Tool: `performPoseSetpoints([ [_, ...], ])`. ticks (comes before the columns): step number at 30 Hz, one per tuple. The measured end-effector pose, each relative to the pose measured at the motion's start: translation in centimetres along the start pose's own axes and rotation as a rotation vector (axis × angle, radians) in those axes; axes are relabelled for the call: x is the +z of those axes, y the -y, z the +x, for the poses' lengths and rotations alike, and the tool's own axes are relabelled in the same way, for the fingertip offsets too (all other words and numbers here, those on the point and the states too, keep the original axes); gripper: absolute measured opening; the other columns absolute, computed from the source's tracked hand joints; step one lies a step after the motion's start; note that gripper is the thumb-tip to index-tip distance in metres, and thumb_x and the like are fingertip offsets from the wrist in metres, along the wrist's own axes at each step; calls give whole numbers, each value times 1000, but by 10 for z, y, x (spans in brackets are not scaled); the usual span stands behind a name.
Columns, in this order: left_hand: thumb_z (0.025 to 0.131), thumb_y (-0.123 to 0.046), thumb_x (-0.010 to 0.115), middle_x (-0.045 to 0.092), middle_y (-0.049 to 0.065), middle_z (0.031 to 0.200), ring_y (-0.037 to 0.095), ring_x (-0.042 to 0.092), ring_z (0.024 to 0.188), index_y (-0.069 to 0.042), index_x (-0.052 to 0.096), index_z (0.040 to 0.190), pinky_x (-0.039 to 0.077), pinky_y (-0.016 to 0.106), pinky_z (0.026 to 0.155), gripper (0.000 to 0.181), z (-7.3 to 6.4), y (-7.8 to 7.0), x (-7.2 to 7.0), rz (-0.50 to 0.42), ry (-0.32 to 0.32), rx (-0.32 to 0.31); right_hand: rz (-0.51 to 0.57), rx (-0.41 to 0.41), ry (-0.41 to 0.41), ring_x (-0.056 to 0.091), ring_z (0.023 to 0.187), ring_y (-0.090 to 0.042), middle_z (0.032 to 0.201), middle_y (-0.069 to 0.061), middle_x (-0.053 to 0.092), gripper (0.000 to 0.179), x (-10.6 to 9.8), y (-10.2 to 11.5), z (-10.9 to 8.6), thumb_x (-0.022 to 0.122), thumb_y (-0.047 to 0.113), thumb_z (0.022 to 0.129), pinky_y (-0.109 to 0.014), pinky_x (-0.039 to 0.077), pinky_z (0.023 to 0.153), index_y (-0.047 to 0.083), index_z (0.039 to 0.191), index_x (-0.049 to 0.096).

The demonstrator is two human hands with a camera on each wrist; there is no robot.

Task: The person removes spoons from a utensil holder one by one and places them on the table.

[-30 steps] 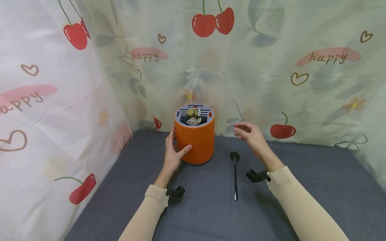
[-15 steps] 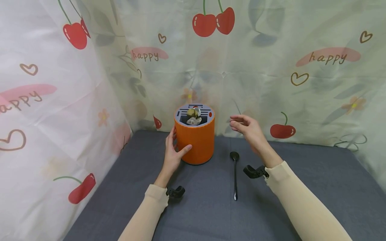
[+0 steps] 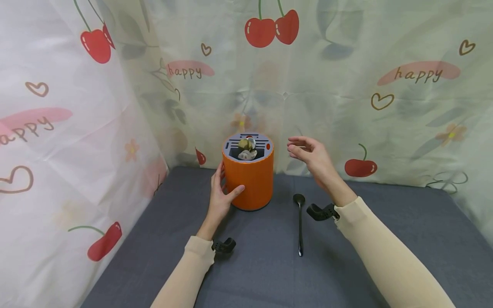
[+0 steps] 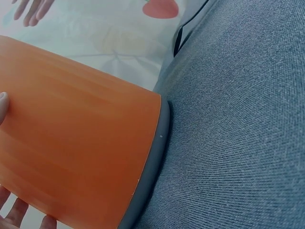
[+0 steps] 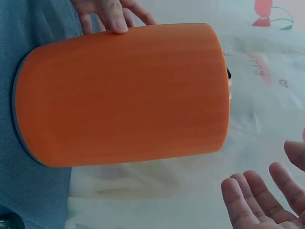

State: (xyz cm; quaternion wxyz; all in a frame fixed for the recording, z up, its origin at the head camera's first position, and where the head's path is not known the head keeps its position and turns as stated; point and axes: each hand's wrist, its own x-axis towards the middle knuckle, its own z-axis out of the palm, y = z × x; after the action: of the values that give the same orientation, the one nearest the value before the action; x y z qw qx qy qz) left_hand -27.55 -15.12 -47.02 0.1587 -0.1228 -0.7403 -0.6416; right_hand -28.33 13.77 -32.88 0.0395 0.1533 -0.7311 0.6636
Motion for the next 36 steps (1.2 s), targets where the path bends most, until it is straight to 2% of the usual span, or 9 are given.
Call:
performPoseSetpoints([
  [16, 94, -24, 80, 25, 5, 164, 27, 30, 150, -29, 18, 168, 28, 57, 122, 96, 2, -1, -1, -14, 4, 3, 11, -5, 29, 63, 115, -21, 138, -21, 57, 43, 11, 15, 8, 66, 17, 104, -41, 50, 108, -1, 142, 58],
  [24, 95, -24, 80, 26, 3, 163, 26, 30, 149, -33, 19, 167, 28, 57, 122, 95, 3, 1, 0, -18, 5, 11, 37, -17, 57, 64, 112, -20, 140, -22, 55, 42, 18, 19, 12, 64, 13, 104, -41, 50, 108, -4, 142, 56],
  [31, 95, -21, 79, 25, 4, 164, 27, 29, 150, -31, 18, 168, 27, 58, 122, 95, 2, 2, 1, -18, 4, 10, 65, -44, 88, 57, 126, -39, 142, -29, 52, 42, 30, 24, 18, 63, 8, 104, -50, 47, 111, -5, 143, 55],
  [36, 95, -15, 78, 24, 7, 164, 29, 29, 150, -28, 18, 168, 27, 59, 122, 95, 1, 2, 0, -21, -1, 5, 41, -50, 101, 55, 127, -45, 141, -31, 53, 43, 39, 25, 21, 64, 7, 103, -47, 49, 109, -5, 143, 55],
])
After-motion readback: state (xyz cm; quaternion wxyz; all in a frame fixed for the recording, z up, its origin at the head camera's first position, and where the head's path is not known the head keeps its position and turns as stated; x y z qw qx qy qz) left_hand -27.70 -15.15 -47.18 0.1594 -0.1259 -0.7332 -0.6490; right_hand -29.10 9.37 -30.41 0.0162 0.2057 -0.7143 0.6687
